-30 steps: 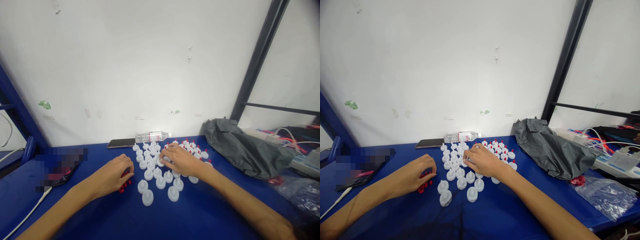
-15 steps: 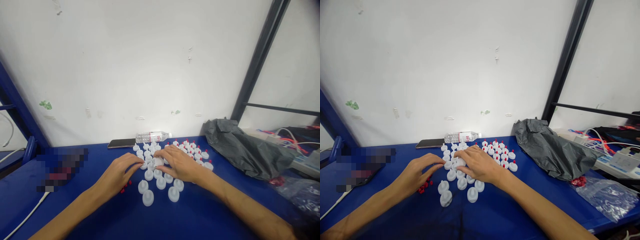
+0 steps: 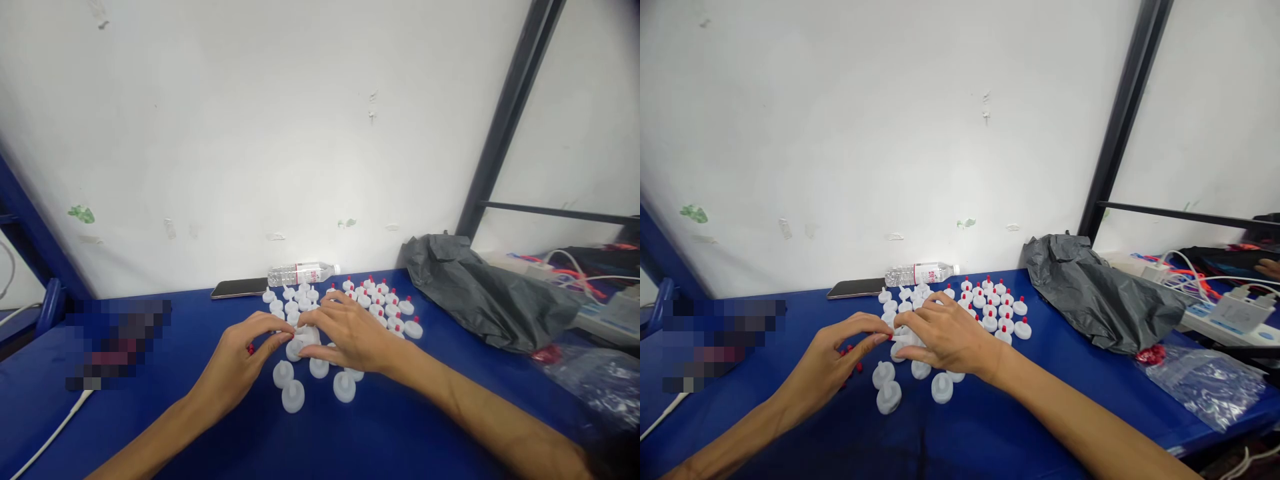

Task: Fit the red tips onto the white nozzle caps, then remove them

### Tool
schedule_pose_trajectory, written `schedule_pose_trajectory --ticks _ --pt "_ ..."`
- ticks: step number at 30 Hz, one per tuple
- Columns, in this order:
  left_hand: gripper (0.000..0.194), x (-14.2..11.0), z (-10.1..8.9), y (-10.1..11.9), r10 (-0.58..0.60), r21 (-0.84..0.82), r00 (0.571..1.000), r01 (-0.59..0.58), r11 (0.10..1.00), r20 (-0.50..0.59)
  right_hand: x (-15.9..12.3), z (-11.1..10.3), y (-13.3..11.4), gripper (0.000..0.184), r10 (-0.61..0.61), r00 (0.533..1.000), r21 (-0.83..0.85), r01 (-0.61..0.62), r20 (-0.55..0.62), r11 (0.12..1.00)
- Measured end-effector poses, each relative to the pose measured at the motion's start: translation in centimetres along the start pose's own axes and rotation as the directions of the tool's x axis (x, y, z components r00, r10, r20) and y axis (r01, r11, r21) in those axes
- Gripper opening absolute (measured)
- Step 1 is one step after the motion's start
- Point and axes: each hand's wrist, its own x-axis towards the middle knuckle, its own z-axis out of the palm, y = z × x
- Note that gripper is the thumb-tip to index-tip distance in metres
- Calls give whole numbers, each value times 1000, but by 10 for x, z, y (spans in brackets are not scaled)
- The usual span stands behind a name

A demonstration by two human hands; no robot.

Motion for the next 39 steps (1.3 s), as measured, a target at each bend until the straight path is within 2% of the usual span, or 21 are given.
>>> schedule_pose_trajectory --ticks 6,12,18,24,26,32,36,39 --pt "19 -1 -2 7 -74 -38 997 74 997 -16 0 0 -3 32 5 1000 17 -5 -17 1000" --pt "19 -1 -1 7 -74 -55 997 74 996 3 0 2 -4 31 3 1000 26 -2 -22 1000" --pt "24 -1 0 2 -104 42 993 106 993 -51 0 7 0 26 -6 999 53 9 -47 999" --pt "27 -2 3 0 -6 175 998 -4 985 60 0 10 -1 26 15 998 60 -12 -53 998" --pt "26 -2 3 2 -6 199 997 -11 980 81 -1 8 -3 27 32 999 60 -29 -44 998" --pt "23 -4 4 4 32 194 994 -52 980 106 -1 5 -7 26 43 996 138 -32 -81 990" --pt "22 -7 4 5 60 178 994 -75 981 86 -1 5 -9 25 73 992 214 -49 -105 976" --pt "21 -9 3 7 86 171 993 -100 980 85 -1 5 -12 25 44 987 211 -11 -155 977"
